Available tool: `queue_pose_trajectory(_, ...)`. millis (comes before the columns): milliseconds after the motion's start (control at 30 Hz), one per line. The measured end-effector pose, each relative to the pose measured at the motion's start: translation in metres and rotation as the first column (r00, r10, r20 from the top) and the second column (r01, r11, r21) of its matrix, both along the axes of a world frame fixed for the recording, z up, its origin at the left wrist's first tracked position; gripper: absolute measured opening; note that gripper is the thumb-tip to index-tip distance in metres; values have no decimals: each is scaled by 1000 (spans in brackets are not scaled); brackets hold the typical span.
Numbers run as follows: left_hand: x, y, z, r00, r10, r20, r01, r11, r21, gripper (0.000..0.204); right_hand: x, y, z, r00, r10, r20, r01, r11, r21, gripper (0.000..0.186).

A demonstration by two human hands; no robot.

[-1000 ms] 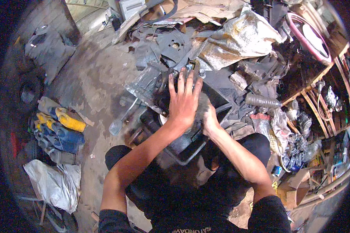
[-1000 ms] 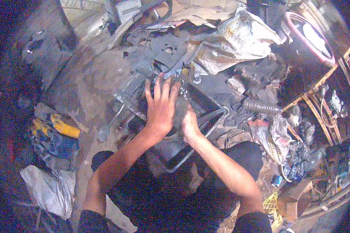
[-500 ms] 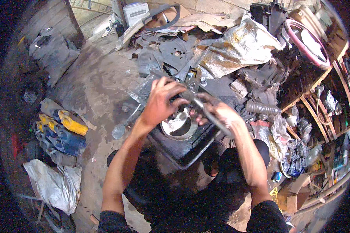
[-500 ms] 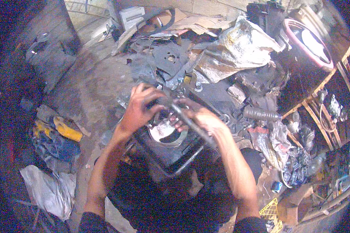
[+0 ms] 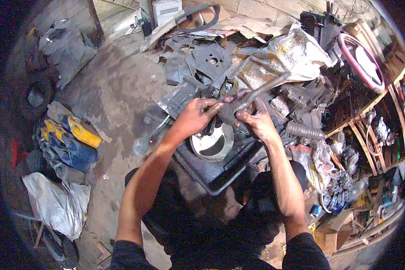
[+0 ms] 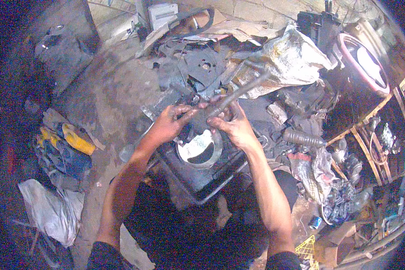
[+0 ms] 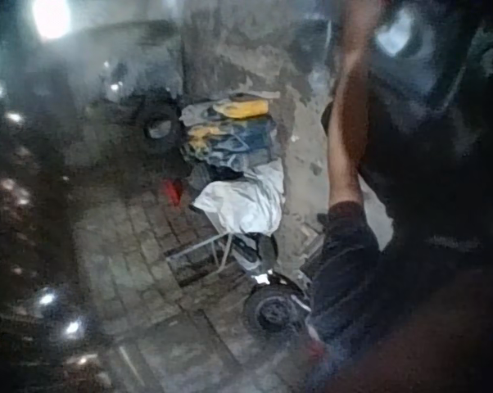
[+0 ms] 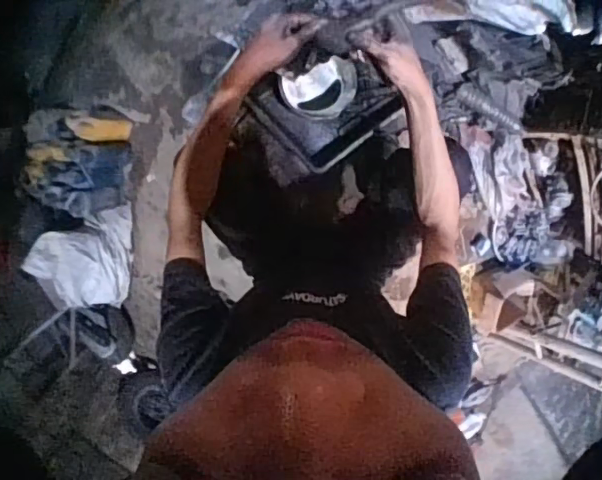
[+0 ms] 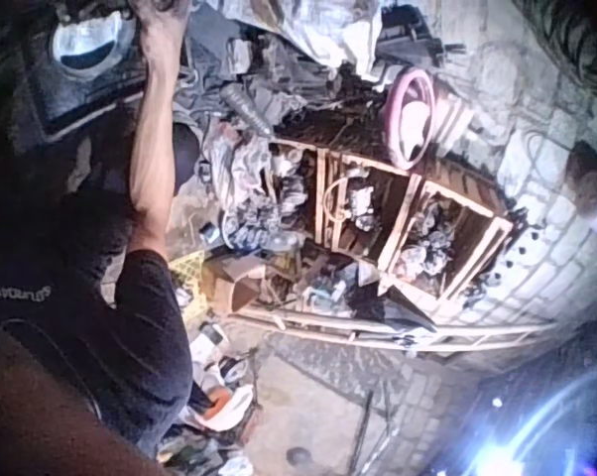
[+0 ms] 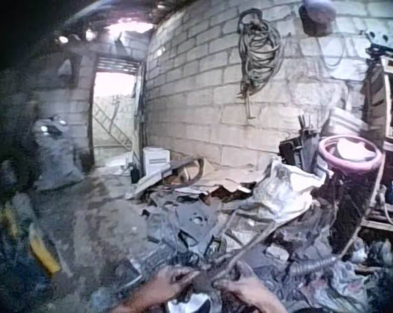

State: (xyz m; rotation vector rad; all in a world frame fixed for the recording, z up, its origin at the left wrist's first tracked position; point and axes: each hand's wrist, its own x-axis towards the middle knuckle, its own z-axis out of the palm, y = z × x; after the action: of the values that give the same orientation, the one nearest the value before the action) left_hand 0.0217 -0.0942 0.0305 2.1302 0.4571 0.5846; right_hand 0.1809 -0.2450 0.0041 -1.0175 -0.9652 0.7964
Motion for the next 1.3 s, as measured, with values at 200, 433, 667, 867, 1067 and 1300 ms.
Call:
queue_pose_trajectory(200, -1, 19, -22, 990, -50, 134, -7, 919, 393, 21, -29, 5, 16, 809, -475, 347, 514, 857, -25, 28)
queue_pose_trajectory(433, -8, 32, -15, 973, -205, 110, 117, 841, 529, 71, -29, -1, -7, 681, -429, 593, 485, 871, 73, 25)
queue_pose_trajectory(667, -17, 39, -19, 928, -348, -130, 370, 827, 423, 110, -19, -8, -6, 683, -120, 720, 376, 903, -206, 30)
queue_pose_trajectory(867, -10, 22, -31, 960, -194, -202, 271, 824, 498, 129, -11, 5, -34, 456, -380, 805, 265, 921, 284, 48)
queue_pose_trajectory(1067, -15, 22, -30, 972, -133, -194, 219, 810, 544, 125, -29, 2, -4, 165, -237, 957, 314, 933, 177, 51)
queue_pose_trajectory(1300, -14, 18, -31, 971, -141, -190, 224, 811, 540, 117, -24, 9, -9, 289, -378, 880, 401, 882, 247, 29)
